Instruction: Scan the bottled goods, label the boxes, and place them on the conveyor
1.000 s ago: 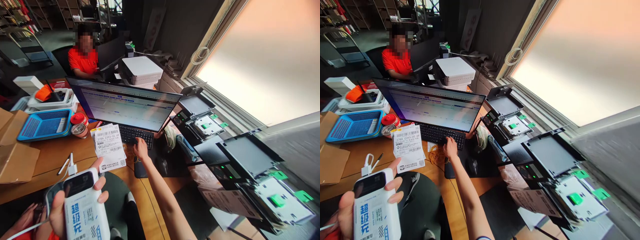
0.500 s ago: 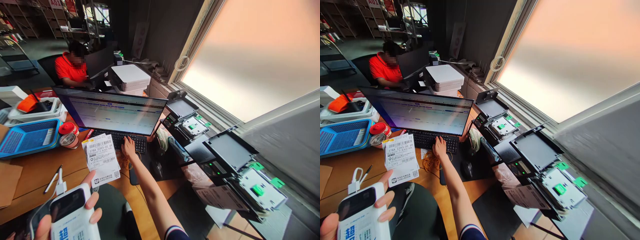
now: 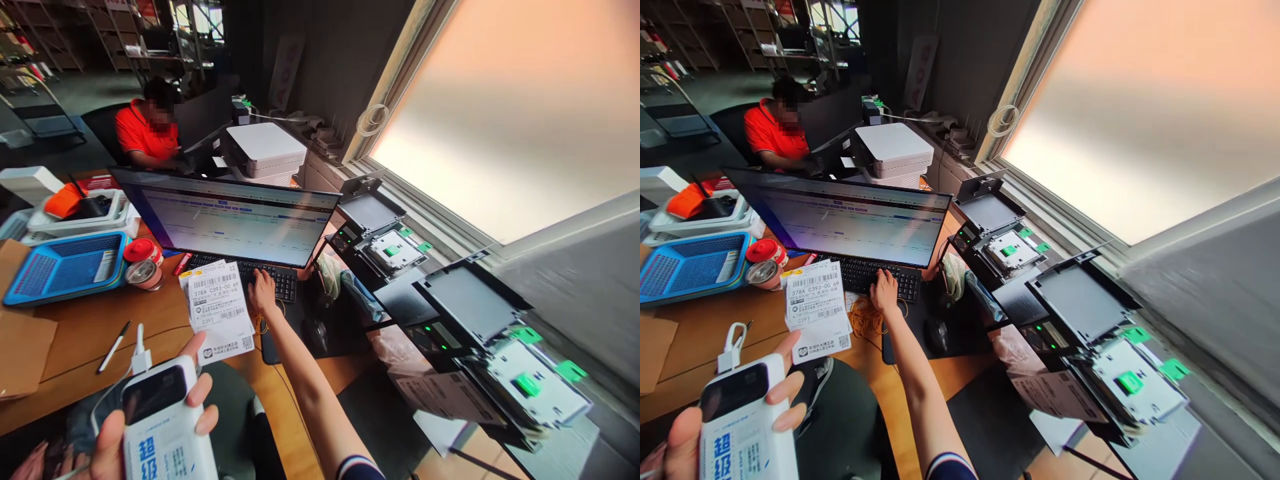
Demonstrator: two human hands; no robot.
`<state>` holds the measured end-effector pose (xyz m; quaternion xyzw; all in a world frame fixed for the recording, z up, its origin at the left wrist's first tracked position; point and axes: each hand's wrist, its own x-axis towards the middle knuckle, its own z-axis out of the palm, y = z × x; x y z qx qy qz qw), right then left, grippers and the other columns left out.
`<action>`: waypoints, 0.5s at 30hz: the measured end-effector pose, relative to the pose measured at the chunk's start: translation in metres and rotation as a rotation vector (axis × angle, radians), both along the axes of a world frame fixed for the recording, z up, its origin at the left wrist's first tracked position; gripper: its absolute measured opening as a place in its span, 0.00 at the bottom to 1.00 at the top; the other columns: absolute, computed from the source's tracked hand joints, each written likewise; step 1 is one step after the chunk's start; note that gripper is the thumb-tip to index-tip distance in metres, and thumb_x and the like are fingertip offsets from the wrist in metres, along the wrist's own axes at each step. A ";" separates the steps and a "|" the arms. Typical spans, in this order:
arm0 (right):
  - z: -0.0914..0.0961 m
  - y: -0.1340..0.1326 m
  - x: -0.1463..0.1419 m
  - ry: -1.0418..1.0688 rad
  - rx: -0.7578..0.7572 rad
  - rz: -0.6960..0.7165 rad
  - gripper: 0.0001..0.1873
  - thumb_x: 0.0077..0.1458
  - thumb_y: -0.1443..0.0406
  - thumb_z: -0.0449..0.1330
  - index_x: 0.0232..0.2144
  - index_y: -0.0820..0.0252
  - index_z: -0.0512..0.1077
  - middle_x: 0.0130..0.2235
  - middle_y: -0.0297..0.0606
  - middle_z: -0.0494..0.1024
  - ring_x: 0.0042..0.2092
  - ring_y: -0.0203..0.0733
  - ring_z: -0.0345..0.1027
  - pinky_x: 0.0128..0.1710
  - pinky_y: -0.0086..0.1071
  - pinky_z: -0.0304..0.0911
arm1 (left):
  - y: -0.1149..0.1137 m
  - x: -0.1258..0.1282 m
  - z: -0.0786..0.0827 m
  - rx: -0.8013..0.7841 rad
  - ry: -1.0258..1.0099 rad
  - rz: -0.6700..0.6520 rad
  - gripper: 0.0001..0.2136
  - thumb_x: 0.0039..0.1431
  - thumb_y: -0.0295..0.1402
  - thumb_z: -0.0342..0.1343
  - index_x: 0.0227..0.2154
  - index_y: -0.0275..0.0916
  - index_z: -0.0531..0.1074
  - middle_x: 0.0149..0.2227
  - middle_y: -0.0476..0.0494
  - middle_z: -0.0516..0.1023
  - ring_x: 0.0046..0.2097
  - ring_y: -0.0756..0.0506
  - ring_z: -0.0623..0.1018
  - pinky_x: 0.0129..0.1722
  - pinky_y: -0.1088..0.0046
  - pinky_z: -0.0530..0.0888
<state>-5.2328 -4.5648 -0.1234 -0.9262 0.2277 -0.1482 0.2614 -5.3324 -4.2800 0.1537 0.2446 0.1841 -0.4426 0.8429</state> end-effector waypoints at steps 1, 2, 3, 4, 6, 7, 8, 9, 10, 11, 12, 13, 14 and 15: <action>0.001 0.001 -0.004 -0.020 0.014 -0.023 0.25 0.64 0.63 0.52 0.62 0.64 0.66 0.63 0.52 0.73 0.69 0.55 0.57 0.66 0.48 0.56 | -0.001 0.000 -0.001 -0.032 -0.024 -0.012 0.55 0.37 0.42 0.76 0.70 0.60 0.57 0.36 0.46 0.75 0.33 0.46 0.73 0.31 0.72 0.73; 0.002 0.003 -0.010 -0.039 0.029 -0.048 0.25 0.65 0.63 0.51 0.61 0.64 0.66 0.63 0.53 0.73 0.68 0.55 0.58 0.66 0.50 0.57 | -0.003 0.000 -0.003 -0.068 -0.052 -0.024 0.54 0.40 0.43 0.76 0.71 0.59 0.56 0.37 0.46 0.74 0.33 0.46 0.73 0.30 0.73 0.73; 0.003 0.004 -0.016 -0.056 0.043 -0.073 0.24 0.65 0.62 0.50 0.60 0.65 0.67 0.62 0.54 0.73 0.66 0.56 0.60 0.65 0.51 0.58 | -0.004 -0.001 -0.004 -0.106 -0.083 -0.033 0.53 0.42 0.44 0.75 0.72 0.57 0.55 0.38 0.45 0.74 0.34 0.46 0.74 0.30 0.73 0.73; 0.004 0.006 -0.023 -0.069 0.057 -0.095 0.24 0.65 0.62 0.49 0.59 0.65 0.67 0.60 0.56 0.74 0.64 0.56 0.62 0.63 0.53 0.59 | -0.006 -0.001 -0.007 -0.143 -0.111 -0.038 0.52 0.45 0.46 0.73 0.72 0.55 0.55 0.39 0.44 0.74 0.35 0.46 0.74 0.31 0.73 0.73; 0.004 0.009 -0.037 -0.090 0.081 -0.124 0.23 0.65 0.60 0.48 0.57 0.67 0.68 0.56 0.58 0.76 0.59 0.57 0.65 0.60 0.55 0.62 | -0.008 -0.003 -0.011 -0.201 -0.152 -0.034 0.49 0.49 0.51 0.70 0.72 0.49 0.55 0.40 0.43 0.74 0.36 0.46 0.73 0.33 0.71 0.74; 0.004 0.011 -0.043 -0.100 0.092 -0.132 0.23 0.65 0.59 0.48 0.55 0.66 0.68 0.54 0.58 0.76 0.58 0.57 0.66 0.58 0.55 0.64 | -0.009 -0.004 -0.013 -0.220 -0.168 -0.028 0.48 0.50 0.53 0.68 0.72 0.47 0.56 0.41 0.42 0.74 0.37 0.45 0.73 0.34 0.71 0.74; 0.003 0.012 -0.049 -0.112 0.100 -0.138 0.22 0.65 0.59 0.49 0.54 0.65 0.69 0.53 0.58 0.77 0.57 0.57 0.66 0.57 0.55 0.64 | -0.010 -0.006 -0.014 -0.233 -0.180 -0.022 0.46 0.52 0.53 0.67 0.71 0.44 0.58 0.41 0.41 0.74 0.37 0.45 0.72 0.35 0.70 0.74; 0.002 0.013 -0.054 -0.124 0.102 -0.145 0.21 0.64 0.58 0.49 0.53 0.64 0.70 0.53 0.57 0.77 0.57 0.57 0.66 0.58 0.55 0.64 | -0.011 -0.007 -0.015 -0.240 -0.190 -0.015 0.45 0.52 0.54 0.67 0.70 0.42 0.61 0.41 0.40 0.74 0.37 0.45 0.72 0.36 0.70 0.74; 0.000 0.013 -0.058 -0.136 0.095 -0.155 0.20 0.64 0.58 0.50 0.52 0.63 0.70 0.55 0.57 0.76 0.59 0.57 0.65 0.59 0.55 0.63 | -0.011 -0.008 -0.016 -0.246 -0.200 -0.006 0.44 0.53 0.54 0.66 0.69 0.40 0.63 0.40 0.40 0.75 0.37 0.45 0.72 0.37 0.70 0.74; -0.002 0.013 -0.061 -0.141 0.079 -0.168 0.20 0.64 0.58 0.50 0.51 0.63 0.70 0.57 0.57 0.75 0.62 0.57 0.63 0.61 0.56 0.61 | -0.012 -0.009 -0.016 -0.251 -0.208 0.001 0.43 0.53 0.54 0.66 0.68 0.40 0.64 0.40 0.40 0.75 0.37 0.45 0.71 0.37 0.70 0.74; -0.005 0.011 -0.064 -0.141 0.056 -0.191 0.20 0.64 0.58 0.50 0.52 0.63 0.70 0.60 0.59 0.72 0.65 0.58 0.60 0.64 0.57 0.59 | -0.012 -0.010 -0.016 -0.258 -0.212 0.007 0.42 0.53 0.54 0.66 0.68 0.39 0.65 0.40 0.40 0.75 0.37 0.45 0.71 0.37 0.70 0.74; -0.008 0.008 -0.066 -0.136 0.032 -0.221 0.22 0.63 0.58 0.49 0.53 0.64 0.70 0.64 0.60 0.68 0.68 0.60 0.55 0.65 0.59 0.57 | -0.012 -0.010 -0.015 -0.267 -0.213 0.013 0.42 0.54 0.54 0.66 0.68 0.39 0.66 0.40 0.40 0.75 0.37 0.46 0.71 0.37 0.70 0.74; -0.011 0.004 -0.068 -0.129 0.013 -0.259 0.23 0.63 0.58 0.49 0.55 0.64 0.69 0.66 0.62 0.65 0.70 0.61 0.52 0.67 0.61 0.55 | -0.012 -0.011 -0.015 -0.275 -0.211 0.020 0.42 0.54 0.54 0.66 0.68 0.39 0.66 0.40 0.40 0.75 0.37 0.46 0.70 0.37 0.70 0.74; -0.014 0.000 -0.070 -0.124 -0.003 -0.289 0.25 0.63 0.57 0.49 0.57 0.65 0.67 0.68 0.63 0.61 0.71 0.63 0.49 0.67 0.63 0.53 | -0.012 -0.011 -0.014 -0.282 -0.208 0.031 0.42 0.54 0.53 0.66 0.68 0.39 0.66 0.40 0.40 0.75 0.37 0.46 0.70 0.37 0.70 0.74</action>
